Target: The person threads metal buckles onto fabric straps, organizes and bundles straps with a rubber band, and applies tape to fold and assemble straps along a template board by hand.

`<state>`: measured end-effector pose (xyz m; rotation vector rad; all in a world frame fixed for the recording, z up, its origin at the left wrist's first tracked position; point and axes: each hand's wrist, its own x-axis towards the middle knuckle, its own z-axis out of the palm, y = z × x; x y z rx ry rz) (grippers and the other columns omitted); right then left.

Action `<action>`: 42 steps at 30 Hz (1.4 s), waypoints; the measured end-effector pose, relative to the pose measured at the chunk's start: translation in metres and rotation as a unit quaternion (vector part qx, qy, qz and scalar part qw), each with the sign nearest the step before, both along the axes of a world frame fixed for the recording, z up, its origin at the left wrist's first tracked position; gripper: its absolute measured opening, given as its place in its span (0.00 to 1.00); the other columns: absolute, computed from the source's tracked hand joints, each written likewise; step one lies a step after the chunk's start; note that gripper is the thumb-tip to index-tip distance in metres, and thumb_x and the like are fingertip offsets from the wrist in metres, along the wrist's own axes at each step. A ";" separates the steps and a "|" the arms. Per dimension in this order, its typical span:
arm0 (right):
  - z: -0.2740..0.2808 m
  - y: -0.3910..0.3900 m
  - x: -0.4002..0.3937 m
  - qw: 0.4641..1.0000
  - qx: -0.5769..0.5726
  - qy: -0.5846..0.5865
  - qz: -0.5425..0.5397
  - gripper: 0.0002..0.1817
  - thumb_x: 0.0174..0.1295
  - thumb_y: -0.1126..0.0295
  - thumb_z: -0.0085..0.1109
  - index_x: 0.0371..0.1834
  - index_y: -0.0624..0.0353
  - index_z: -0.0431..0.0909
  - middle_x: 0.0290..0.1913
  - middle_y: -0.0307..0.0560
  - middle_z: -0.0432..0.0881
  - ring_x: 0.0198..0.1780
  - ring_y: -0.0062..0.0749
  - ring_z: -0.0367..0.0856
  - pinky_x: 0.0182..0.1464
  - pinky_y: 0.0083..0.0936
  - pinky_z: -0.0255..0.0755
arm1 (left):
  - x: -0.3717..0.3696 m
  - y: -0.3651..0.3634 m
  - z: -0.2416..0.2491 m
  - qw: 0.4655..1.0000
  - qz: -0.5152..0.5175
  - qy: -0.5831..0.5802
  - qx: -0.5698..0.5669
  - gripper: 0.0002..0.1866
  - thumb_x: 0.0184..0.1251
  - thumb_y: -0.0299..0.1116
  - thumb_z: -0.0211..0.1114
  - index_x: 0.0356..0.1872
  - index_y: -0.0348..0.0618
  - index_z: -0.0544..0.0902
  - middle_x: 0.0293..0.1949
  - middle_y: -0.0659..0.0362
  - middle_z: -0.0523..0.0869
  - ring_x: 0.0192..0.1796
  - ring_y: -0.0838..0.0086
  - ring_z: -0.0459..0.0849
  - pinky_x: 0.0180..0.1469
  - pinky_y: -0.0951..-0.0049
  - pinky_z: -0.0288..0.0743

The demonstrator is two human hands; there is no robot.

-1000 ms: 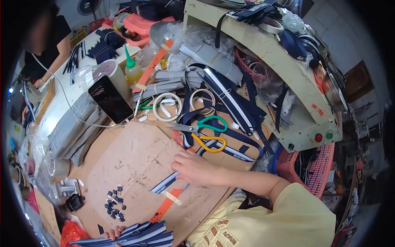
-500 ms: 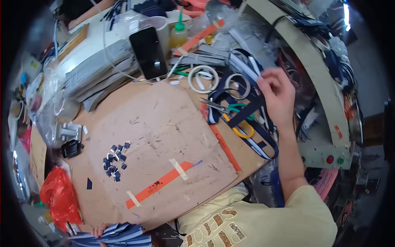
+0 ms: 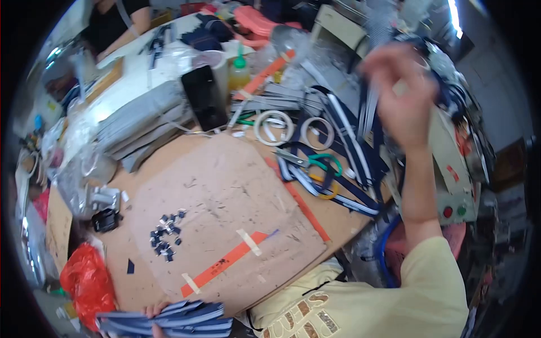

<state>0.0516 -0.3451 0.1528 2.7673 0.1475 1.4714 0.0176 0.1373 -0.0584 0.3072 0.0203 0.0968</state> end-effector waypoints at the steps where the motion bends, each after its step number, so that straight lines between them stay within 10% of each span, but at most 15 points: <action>1: -0.019 0.004 -0.004 0.977 -0.019 0.209 -0.040 0.13 0.55 0.71 0.63 0.43 0.55 0.76 0.28 0.41 0.80 0.23 0.35 0.76 0.27 0.28 0.69 | 0.002 -0.018 0.010 1.000 -0.006 0.007 0.007 0.23 0.55 0.26 0.57 0.54 0.47 0.67 0.44 0.61 0.75 0.46 0.74 0.75 0.58 0.74 0.68; 3: -0.045 0.031 -0.018 0.832 -0.103 0.541 -0.063 0.18 0.54 0.66 0.65 0.46 0.57 0.73 0.36 0.49 0.80 0.31 0.43 0.78 0.34 0.34 0.73 | 0.005 -0.051 0.026 0.997 -0.007 0.030 0.076 0.24 0.55 0.26 0.55 0.56 0.47 0.67 0.44 0.61 0.75 0.46 0.73 0.76 0.58 0.72 0.68; 6: -0.080 0.099 -0.012 0.831 0.116 0.435 0.327 0.42 0.55 0.53 0.66 0.68 0.63 0.60 0.62 0.64 0.68 0.59 0.55 0.72 0.57 0.38 0.70 | 0.014 -0.100 0.041 0.981 -0.026 0.120 0.153 0.25 0.55 0.25 0.54 0.57 0.46 0.67 0.42 0.60 0.77 0.45 0.72 0.77 0.57 0.71 0.68; 8: -0.089 0.149 -0.022 0.785 0.169 0.437 0.405 0.51 0.51 0.49 0.68 0.73 0.62 0.53 0.66 0.67 0.64 0.63 0.56 0.69 0.60 0.40 0.68 | 0.016 -0.134 0.054 0.966 -0.036 0.138 0.215 0.26 0.56 0.25 0.54 0.59 0.46 0.68 0.42 0.59 0.79 0.45 0.73 0.78 0.56 0.74 0.68; 19: -0.101 0.196 0.023 0.686 0.218 0.634 0.281 0.50 0.45 0.73 0.66 0.75 0.54 0.51 0.66 0.62 0.66 0.53 0.54 0.77 0.51 0.38 0.75 | 0.042 -0.171 0.089 0.939 -0.047 0.277 0.197 0.15 0.61 0.26 0.64 0.49 0.36 0.78 0.53 0.51 0.80 0.51 0.72 0.80 0.56 0.76 0.72; 24: -0.132 0.199 0.047 0.780 0.232 0.431 0.390 0.48 0.43 0.76 0.65 0.73 0.55 0.55 0.61 0.57 0.73 0.49 0.51 0.80 0.46 0.34 0.77 | 0.065 -0.164 0.099 0.940 -0.068 0.217 0.253 0.21 0.62 0.26 0.62 0.56 0.35 0.72 0.52 0.54 0.80 0.49 0.73 0.81 0.57 0.76 0.71; 34: -0.127 0.197 0.079 0.686 0.364 0.505 0.377 0.47 0.41 0.75 0.67 0.71 0.56 0.59 0.53 0.55 0.79 0.44 0.47 0.81 0.44 0.30 0.76 | 0.103 -0.123 0.081 0.955 -0.074 0.009 0.287 0.27 0.60 0.22 0.66 0.60 0.35 0.66 0.52 0.54 0.78 0.51 0.69 0.81 0.56 0.73 0.74; 42: -0.115 0.213 0.068 0.768 0.158 0.523 0.335 0.46 0.43 0.70 0.68 0.71 0.57 0.58 0.51 0.57 0.79 0.44 0.50 0.80 0.42 0.33 0.75 | 0.105 -0.134 0.084 0.952 0.034 0.194 0.234 0.25 0.58 0.20 0.65 0.57 0.38 0.68 0.47 0.55 0.81 0.49 0.72 0.81 0.53 0.74 0.75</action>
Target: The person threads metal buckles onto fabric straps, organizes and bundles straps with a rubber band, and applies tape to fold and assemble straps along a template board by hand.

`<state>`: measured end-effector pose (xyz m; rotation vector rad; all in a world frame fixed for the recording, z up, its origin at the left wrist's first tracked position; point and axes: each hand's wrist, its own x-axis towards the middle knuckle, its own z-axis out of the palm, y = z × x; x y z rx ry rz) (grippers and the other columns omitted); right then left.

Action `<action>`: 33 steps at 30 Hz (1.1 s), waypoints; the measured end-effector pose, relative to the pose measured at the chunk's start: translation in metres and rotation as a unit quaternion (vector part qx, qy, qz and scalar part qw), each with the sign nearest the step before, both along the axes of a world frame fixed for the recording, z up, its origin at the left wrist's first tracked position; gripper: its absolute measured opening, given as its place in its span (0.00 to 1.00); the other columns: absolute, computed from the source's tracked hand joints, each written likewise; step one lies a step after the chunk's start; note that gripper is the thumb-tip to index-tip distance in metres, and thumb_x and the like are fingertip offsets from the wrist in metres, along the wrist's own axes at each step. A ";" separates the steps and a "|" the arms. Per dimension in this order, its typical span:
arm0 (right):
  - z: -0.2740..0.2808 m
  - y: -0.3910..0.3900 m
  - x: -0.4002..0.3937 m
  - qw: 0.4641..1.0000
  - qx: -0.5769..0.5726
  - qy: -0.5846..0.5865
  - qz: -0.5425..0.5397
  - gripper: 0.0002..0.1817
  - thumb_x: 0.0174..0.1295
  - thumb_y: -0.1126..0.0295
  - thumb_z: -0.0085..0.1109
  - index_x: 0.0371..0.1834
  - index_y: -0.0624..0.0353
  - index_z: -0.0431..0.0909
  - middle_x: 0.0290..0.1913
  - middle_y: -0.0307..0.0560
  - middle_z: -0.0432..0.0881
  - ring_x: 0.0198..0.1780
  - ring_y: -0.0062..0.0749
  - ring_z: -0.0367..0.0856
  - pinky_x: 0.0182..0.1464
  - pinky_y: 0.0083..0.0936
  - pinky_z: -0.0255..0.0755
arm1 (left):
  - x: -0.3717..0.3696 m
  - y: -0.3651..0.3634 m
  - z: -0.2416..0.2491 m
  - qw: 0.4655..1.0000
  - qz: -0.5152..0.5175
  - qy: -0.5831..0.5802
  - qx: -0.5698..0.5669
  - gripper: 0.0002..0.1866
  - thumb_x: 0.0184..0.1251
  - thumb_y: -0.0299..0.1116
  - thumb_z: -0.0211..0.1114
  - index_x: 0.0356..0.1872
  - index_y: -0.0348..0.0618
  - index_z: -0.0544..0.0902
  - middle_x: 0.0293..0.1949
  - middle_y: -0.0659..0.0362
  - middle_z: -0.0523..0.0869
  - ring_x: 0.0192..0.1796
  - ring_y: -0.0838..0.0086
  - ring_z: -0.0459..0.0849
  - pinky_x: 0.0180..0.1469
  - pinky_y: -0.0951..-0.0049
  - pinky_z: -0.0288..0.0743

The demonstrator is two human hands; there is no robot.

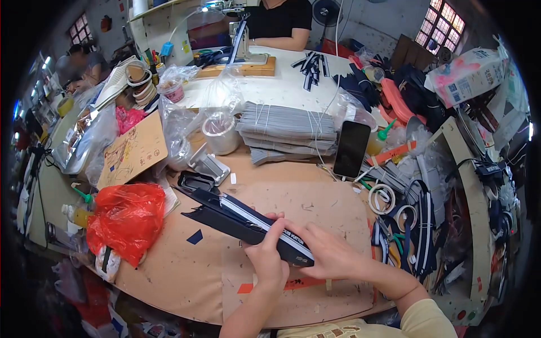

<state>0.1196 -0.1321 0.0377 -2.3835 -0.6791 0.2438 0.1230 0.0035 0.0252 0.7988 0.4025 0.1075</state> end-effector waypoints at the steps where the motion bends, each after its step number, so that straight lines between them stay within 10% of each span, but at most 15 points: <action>1: 0.003 0.002 -0.003 1.000 -0.004 -0.008 0.004 0.46 0.44 0.69 0.68 0.70 0.57 0.58 0.51 0.58 0.79 0.44 0.51 0.80 0.42 0.34 0.75 | -0.001 0.000 -0.001 0.999 0.010 0.025 -0.022 0.25 0.58 0.20 0.65 0.57 0.38 0.69 0.47 0.55 0.81 0.48 0.72 0.81 0.52 0.75 0.75; 13: 0.006 0.004 -0.007 0.995 0.071 0.008 -0.069 0.40 0.45 0.68 0.67 0.64 0.59 0.59 0.52 0.63 0.77 0.46 0.55 0.80 0.44 0.41 0.75 | -0.004 -0.014 0.012 0.992 -0.091 0.059 -0.060 0.24 0.57 0.20 0.65 0.56 0.38 0.70 0.45 0.56 0.82 0.44 0.74 0.81 0.51 0.77 0.74; 20: -0.010 -0.038 0.014 0.959 0.200 0.103 -0.171 0.39 0.44 0.71 0.64 0.64 0.61 0.60 0.47 0.56 0.79 0.41 0.44 0.80 0.42 0.32 0.75 | 0.023 -0.034 0.010 0.947 -0.250 -0.067 0.189 0.25 0.61 0.27 0.65 0.60 0.35 0.71 0.48 0.54 0.82 0.49 0.71 0.79 0.55 0.74 0.71; 22: -0.014 -0.057 0.024 0.929 0.330 0.059 -0.157 0.39 0.44 0.72 0.63 0.64 0.62 0.61 0.45 0.54 0.80 0.39 0.40 0.80 0.42 0.28 0.74 | 0.052 -0.025 0.016 0.859 -0.418 -0.219 0.198 0.26 0.66 0.36 0.63 0.62 0.36 0.70 0.51 0.52 0.80 0.51 0.70 0.79 0.55 0.72 0.71; 23: -0.012 -0.063 0.026 0.929 0.329 0.059 -0.160 0.39 0.44 0.72 0.63 0.64 0.62 0.61 0.45 0.54 0.80 0.39 0.40 0.80 0.42 0.28 0.74 | 0.075 -0.010 0.047 0.747 -0.527 -0.140 0.380 0.25 0.71 0.40 0.57 0.65 0.40 0.70 0.55 0.50 0.79 0.55 0.66 0.78 0.56 0.71 0.71; 26: 0.005 -0.076 0.035 0.920 0.319 0.141 -0.176 0.38 0.44 0.73 0.62 0.65 0.61 0.63 0.44 0.53 0.79 0.40 0.36 0.78 0.44 0.24 0.72 | 0.174 0.005 0.014 0.596 -0.218 -0.428 0.644 0.22 0.72 0.44 0.53 0.59 0.40 0.76 0.62 0.48 0.74 0.58 0.55 0.76 0.59 0.61 0.70; 29: 0.023 -0.072 0.049 0.926 0.290 0.152 -0.187 0.37 0.44 0.74 0.61 0.64 0.63 0.64 0.44 0.52 0.79 0.39 0.33 0.77 0.43 0.22 0.72 | 0.271 0.048 -0.008 0.512 -0.086 -0.369 0.771 0.23 0.73 0.47 0.50 0.57 0.42 0.77 0.65 0.50 0.72 0.63 0.53 0.72 0.64 0.55 0.65; 30: 0.030 -0.065 0.057 0.936 0.264 0.137 -0.187 0.37 0.43 0.75 0.60 0.63 0.64 0.64 0.44 0.52 0.79 0.38 0.32 0.77 0.42 0.21 0.71 | 0.291 0.068 -0.025 0.401 -0.006 -0.290 0.869 0.28 0.73 0.55 0.44 0.59 0.43 0.77 0.63 0.51 0.75 0.62 0.52 0.74 0.63 0.50 0.64; 33: 0.039 -0.047 0.095 0.962 0.193 0.069 -0.181 0.36 0.42 0.76 0.59 0.62 0.66 0.65 0.43 0.51 0.79 0.36 0.29 0.75 0.39 0.20 0.70 | 0.312 0.115 -0.018 0.431 -0.185 0.036 0.882 0.39 0.70 0.65 0.35 0.60 0.43 0.76 0.57 0.49 0.81 0.59 0.52 0.78 0.63 0.48 0.64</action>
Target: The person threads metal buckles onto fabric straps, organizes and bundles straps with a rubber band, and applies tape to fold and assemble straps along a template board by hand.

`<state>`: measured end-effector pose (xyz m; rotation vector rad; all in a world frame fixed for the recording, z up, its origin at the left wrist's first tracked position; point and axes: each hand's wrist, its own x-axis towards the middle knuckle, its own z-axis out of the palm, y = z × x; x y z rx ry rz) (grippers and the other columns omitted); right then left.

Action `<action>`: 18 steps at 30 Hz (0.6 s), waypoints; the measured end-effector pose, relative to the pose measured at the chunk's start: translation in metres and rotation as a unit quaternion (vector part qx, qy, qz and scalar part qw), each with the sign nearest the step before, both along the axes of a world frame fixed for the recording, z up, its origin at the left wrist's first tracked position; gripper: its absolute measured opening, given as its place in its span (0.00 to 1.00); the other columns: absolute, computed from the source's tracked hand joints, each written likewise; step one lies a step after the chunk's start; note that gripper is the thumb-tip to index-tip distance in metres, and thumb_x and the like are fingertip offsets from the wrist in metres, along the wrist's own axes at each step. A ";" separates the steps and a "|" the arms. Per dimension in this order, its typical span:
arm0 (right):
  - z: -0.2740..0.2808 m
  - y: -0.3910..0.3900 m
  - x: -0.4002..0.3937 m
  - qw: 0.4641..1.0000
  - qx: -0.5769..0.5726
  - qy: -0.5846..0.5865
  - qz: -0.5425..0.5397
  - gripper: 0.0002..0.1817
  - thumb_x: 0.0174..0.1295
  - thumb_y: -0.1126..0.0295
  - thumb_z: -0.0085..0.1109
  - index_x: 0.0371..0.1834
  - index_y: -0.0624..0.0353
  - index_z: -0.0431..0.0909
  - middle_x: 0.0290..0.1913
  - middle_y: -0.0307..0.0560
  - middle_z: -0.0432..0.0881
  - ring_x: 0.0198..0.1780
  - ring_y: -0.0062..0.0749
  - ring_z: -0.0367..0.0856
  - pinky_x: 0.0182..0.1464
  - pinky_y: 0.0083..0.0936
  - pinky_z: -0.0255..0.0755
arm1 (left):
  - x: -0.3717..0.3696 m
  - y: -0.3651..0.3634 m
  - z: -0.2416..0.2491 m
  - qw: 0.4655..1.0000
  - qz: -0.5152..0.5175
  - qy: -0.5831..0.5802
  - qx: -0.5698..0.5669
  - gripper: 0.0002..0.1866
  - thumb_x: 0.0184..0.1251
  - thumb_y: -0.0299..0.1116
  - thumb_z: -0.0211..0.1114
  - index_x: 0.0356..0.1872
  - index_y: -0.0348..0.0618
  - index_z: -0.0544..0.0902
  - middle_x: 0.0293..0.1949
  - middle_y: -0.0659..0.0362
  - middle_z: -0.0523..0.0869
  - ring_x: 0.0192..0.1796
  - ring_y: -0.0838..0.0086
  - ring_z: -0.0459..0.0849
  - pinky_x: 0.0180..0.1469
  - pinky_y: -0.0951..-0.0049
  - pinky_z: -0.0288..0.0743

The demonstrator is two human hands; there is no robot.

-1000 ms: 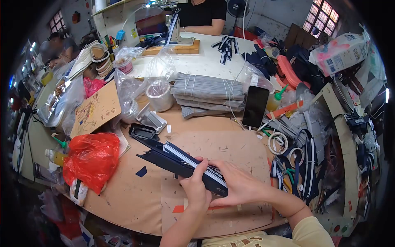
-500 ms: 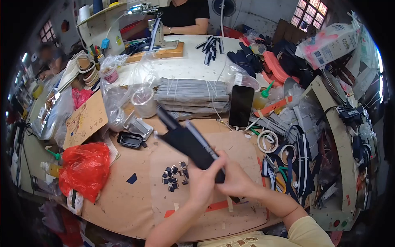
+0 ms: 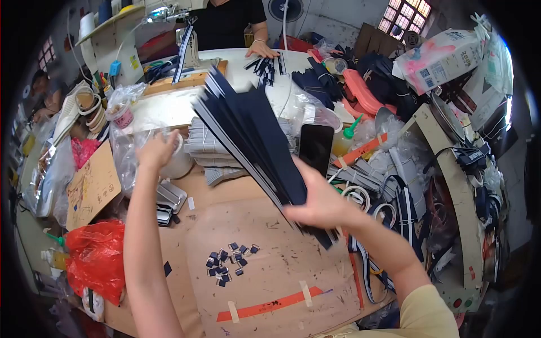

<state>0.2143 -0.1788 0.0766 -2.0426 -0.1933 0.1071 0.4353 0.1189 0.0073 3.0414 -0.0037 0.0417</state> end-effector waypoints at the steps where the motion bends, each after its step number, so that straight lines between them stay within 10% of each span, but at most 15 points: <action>1: -0.003 0.006 0.022 0.998 -0.017 -0.056 0.011 0.37 0.41 0.75 0.59 0.62 0.67 0.65 0.42 0.51 0.79 0.36 0.30 0.75 0.38 0.22 0.71 | 0.004 0.015 -0.008 0.998 0.054 0.030 -0.008 0.41 0.69 0.67 0.34 0.59 0.42 0.77 0.55 0.47 0.82 0.58 0.52 0.79 0.62 0.49 0.64; 10: 0.015 0.123 0.232 0.854 -0.388 -0.345 0.021 0.24 0.42 0.76 0.59 0.47 0.62 0.66 0.29 0.54 0.83 0.27 0.54 0.80 0.32 0.42 0.73 | 0.003 0.044 -0.014 0.992 0.076 0.094 -0.049 0.42 0.69 0.65 0.34 0.51 0.34 0.82 0.53 0.42 0.83 0.54 0.47 0.80 0.59 0.54 0.68; 18: -0.048 0.177 0.350 0.824 -0.478 -0.276 0.128 0.43 0.44 0.43 0.70 0.58 0.62 0.69 0.44 0.56 0.84 0.41 0.54 0.83 0.42 0.42 0.78 | -0.004 0.062 -0.026 0.986 -0.014 0.024 -0.163 0.36 0.71 0.57 0.43 0.51 0.28 0.79 0.50 0.39 0.80 0.51 0.47 0.79 0.57 0.58 0.70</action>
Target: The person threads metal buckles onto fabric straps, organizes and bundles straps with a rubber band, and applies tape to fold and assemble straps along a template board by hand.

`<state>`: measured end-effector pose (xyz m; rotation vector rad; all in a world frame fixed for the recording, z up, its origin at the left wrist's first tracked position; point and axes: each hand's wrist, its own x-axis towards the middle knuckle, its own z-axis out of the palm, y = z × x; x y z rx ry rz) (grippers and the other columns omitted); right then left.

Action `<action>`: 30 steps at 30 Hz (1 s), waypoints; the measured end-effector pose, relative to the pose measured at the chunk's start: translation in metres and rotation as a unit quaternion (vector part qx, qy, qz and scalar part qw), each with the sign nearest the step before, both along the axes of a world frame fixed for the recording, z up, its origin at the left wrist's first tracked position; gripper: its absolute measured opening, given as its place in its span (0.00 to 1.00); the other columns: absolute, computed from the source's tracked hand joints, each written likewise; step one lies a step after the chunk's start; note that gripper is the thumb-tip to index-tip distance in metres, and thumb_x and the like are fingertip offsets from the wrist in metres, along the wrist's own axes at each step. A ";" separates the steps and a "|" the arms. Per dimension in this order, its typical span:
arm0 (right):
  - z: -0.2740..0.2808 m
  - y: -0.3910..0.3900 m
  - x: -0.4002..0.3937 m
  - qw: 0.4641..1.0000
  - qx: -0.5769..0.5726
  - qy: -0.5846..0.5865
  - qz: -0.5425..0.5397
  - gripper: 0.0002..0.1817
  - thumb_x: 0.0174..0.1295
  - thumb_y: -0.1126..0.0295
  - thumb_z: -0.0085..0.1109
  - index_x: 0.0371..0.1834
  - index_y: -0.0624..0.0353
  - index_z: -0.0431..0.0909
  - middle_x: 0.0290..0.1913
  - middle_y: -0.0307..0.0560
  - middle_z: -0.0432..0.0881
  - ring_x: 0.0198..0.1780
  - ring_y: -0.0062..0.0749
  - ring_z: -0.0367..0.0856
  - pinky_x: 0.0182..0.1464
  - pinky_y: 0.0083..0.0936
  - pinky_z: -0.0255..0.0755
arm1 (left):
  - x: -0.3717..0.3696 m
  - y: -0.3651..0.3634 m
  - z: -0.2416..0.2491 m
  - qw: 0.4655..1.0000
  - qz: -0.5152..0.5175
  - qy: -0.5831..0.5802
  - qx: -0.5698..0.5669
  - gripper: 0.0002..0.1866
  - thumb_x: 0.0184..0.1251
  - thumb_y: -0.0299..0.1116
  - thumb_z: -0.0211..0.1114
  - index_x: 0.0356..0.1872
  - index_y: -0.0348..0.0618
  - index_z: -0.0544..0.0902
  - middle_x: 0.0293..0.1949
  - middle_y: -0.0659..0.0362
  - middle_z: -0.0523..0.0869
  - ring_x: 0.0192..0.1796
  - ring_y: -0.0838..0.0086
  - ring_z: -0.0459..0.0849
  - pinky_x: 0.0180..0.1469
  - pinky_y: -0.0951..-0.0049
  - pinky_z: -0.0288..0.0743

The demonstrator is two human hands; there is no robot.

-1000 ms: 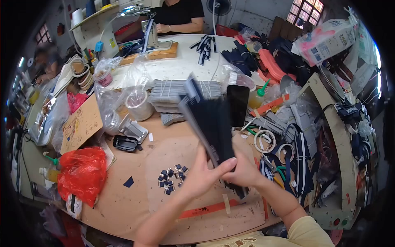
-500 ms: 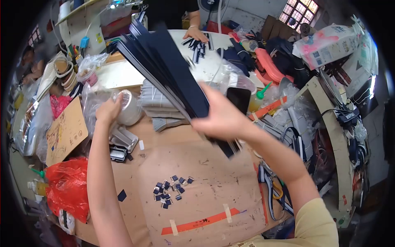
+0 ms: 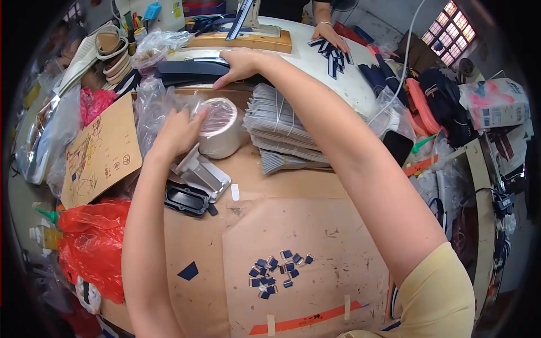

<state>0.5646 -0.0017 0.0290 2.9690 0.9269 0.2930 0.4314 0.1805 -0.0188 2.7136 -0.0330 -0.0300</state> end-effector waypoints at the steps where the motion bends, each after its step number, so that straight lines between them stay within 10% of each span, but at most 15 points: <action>1: -0.005 0.001 0.006 0.999 -0.004 0.035 0.000 0.48 0.43 0.37 0.71 0.60 0.62 0.69 0.47 0.56 0.83 0.44 0.54 0.83 0.44 0.42 0.78 | -0.001 0.001 0.000 0.999 -0.015 -0.015 -0.037 0.34 0.72 0.56 0.44 0.51 0.27 0.79 0.50 0.39 0.80 0.50 0.47 0.79 0.57 0.58 0.70; 7: -0.006 0.002 0.028 0.995 -0.024 0.088 -0.044 0.63 0.30 0.22 0.65 0.64 0.62 0.68 0.56 0.58 0.79 0.56 0.52 0.78 0.55 0.46 0.74 | -0.014 0.001 0.012 0.998 -0.028 -0.013 -0.051 0.29 0.73 0.49 0.49 0.53 0.25 0.76 0.51 0.41 0.78 0.50 0.49 0.79 0.57 0.59 0.70; 11: -0.018 -0.003 0.022 0.995 0.001 -0.098 -0.015 0.62 0.28 0.24 0.67 0.62 0.61 0.69 0.55 0.60 0.78 0.59 0.51 0.76 0.58 0.48 0.70 | -0.021 -0.006 0.005 0.984 -0.059 -0.157 -0.059 0.25 0.73 0.45 0.51 0.54 0.28 0.76 0.52 0.43 0.78 0.51 0.51 0.79 0.56 0.60 0.72; 21: 0.006 -0.069 -0.210 0.923 0.326 -0.155 0.134 0.22 0.52 0.72 0.64 0.52 0.62 0.71 0.60 0.60 0.68 0.58 0.51 0.71 0.58 0.37 0.70 | -0.129 -0.012 0.039 0.957 -0.166 -0.198 -0.131 0.15 0.64 0.27 0.60 0.51 0.34 0.78 0.57 0.49 0.76 0.58 0.56 0.76 0.60 0.65 0.69; 30: -0.076 -0.220 -0.313 0.830 0.410 -0.246 -0.286 0.37 0.50 0.67 0.68 0.63 0.62 0.61 0.60 0.63 0.66 0.57 0.55 0.70 0.60 0.41 0.66 | -0.328 0.025 0.001 0.972 -0.098 -0.190 -0.096 0.12 0.65 0.24 0.58 0.49 0.37 0.79 0.47 0.52 0.82 0.49 0.65 0.79 0.58 0.68 0.72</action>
